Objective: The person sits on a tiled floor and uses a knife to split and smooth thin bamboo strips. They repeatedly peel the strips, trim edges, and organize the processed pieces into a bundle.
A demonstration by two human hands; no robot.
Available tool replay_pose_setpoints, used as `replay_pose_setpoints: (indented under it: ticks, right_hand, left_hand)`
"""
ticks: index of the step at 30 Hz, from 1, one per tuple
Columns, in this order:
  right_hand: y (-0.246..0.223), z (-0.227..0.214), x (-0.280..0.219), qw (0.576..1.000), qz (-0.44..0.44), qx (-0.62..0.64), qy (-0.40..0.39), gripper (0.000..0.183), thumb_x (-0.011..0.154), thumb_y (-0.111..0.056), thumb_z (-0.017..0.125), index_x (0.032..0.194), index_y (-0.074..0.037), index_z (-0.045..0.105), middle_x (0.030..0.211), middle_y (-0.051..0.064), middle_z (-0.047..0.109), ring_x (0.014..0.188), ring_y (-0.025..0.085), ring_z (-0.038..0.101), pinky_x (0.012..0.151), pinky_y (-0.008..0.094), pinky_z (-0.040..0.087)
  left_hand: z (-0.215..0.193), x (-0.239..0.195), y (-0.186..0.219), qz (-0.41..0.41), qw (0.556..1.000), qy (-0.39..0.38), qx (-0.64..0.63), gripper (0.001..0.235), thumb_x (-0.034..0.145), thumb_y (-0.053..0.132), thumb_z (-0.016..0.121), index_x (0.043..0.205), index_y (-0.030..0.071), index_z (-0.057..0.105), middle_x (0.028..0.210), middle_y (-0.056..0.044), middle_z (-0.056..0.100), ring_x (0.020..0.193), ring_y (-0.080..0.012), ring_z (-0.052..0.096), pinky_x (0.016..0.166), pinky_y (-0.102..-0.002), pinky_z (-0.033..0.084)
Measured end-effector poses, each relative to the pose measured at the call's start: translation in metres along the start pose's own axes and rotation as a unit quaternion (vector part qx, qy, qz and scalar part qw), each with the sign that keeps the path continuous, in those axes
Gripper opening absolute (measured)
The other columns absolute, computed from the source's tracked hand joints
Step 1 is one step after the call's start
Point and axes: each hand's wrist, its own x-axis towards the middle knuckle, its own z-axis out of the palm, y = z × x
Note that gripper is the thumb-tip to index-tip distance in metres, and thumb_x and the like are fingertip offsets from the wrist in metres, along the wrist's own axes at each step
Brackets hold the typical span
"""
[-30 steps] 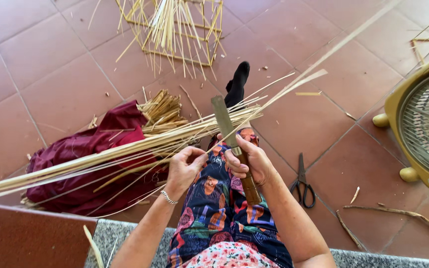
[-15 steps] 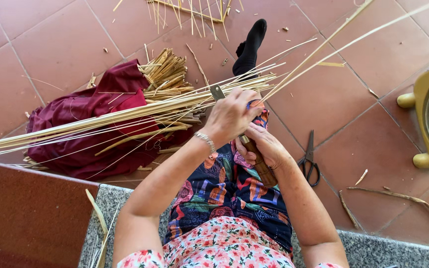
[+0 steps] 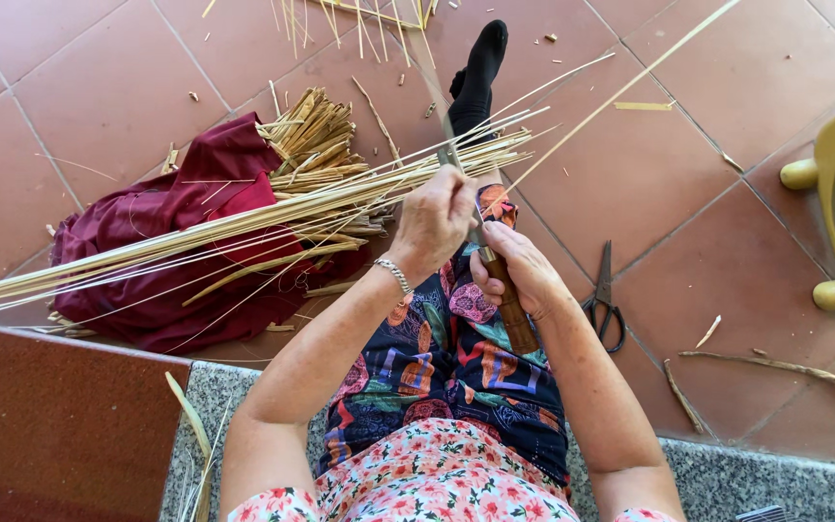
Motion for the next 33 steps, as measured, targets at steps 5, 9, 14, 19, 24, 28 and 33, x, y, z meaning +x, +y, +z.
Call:
replay_pose_setpoints:
  ticks: [5,9,14,19,24,28,33]
  right_hand:
    - [0.001,-0.007,0.002,1.000,-0.007,0.018,0.018,0.022,0.107,-0.032,0.045,0.115,-0.013,0.051,0.063,0.006,0.054,0.041,0.009,0.040,0.036,0.025,0.036]
    - [-0.002,-0.009,0.002,0.998,-0.013,0.001,0.054,0.022,0.107,-0.031,0.044,0.113,-0.011,0.051,0.064,0.006,0.054,0.041,0.008,0.040,0.035,0.024,0.035]
    - [-0.007,-0.022,0.000,0.999,-0.034,0.012,0.032,0.028,0.107,-0.032,0.040,0.119,-0.013,0.057,0.061,0.005,0.052,0.041,0.006,0.037,0.035,0.021,0.034]
    - [-0.009,-0.048,0.006,0.997,-0.042,0.068,0.013,0.027,0.112,-0.035,0.039,0.110,-0.011,0.050,0.062,0.003,0.049,0.045,0.007,0.039,0.037,0.021,0.034]
    - [-0.006,-0.081,0.014,0.995,-0.048,0.092,-0.013,0.030,0.111,-0.036,0.040,0.116,-0.010,0.054,0.063,0.001,0.049,0.045,0.006,0.038,0.038,0.022,0.033]
    - [-0.003,-0.108,0.021,0.996,-0.040,0.080,0.027,0.040,0.111,-0.040,0.040,0.120,-0.005,0.059,0.065,0.001,0.049,0.048,0.006,0.038,0.043,0.023,0.035]
    - [0.003,-0.132,0.021,0.988,-0.035,0.153,0.003,0.042,0.114,-0.042,0.041,0.122,-0.003,0.056,0.069,0.001,0.049,0.050,0.007,0.038,0.045,0.024,0.036]
  left_hand:
    - [-0.019,-0.018,-0.021,-0.077,0.992,0.020,-0.094,0.022,0.110,0.020,0.049,0.097,0.004,0.058,0.077,-0.011,0.075,0.070,-0.0160,0.079,0.054,-0.028,0.059]
    - [-0.038,-0.041,-0.038,-0.155,0.935,0.073,-0.311,0.023,0.110,0.016,0.044,0.100,-0.001,0.056,0.088,-0.020,0.073,0.077,-0.0266,0.080,0.066,-0.035,0.063]
    - [-0.070,-0.071,-0.060,-0.233,0.869,0.142,-0.413,0.022,0.112,0.015,0.039,0.103,-0.001,0.052,0.093,-0.022,0.071,0.082,-0.0321,0.077,0.072,-0.040,0.068]
    - [-0.091,-0.096,-0.078,-0.261,0.838,0.184,-0.443,0.021,0.111,0.016,0.040,0.105,0.000,0.051,0.094,-0.024,0.071,0.085,-0.0357,0.077,0.078,-0.046,0.066]
    - [-0.109,-0.116,-0.095,-0.259,0.826,0.203,-0.458,0.021,0.112,0.018,0.041,0.106,0.001,0.050,0.096,-0.024,0.071,0.088,-0.0378,0.076,0.080,-0.048,0.065]
    - [-0.117,-0.125,-0.102,-0.269,0.829,0.211,-0.442,0.022,0.112,0.017,0.042,0.107,-0.002,0.053,0.098,-0.025,0.070,0.090,-0.0381,0.076,0.082,-0.048,0.066]
    - [-0.134,-0.127,-0.096,-0.240,0.834,0.233,-0.438,0.022,0.113,0.018,0.041,0.108,-0.001,0.052,0.100,-0.023,0.071,0.090,-0.0367,0.076,0.082,-0.047,0.065]
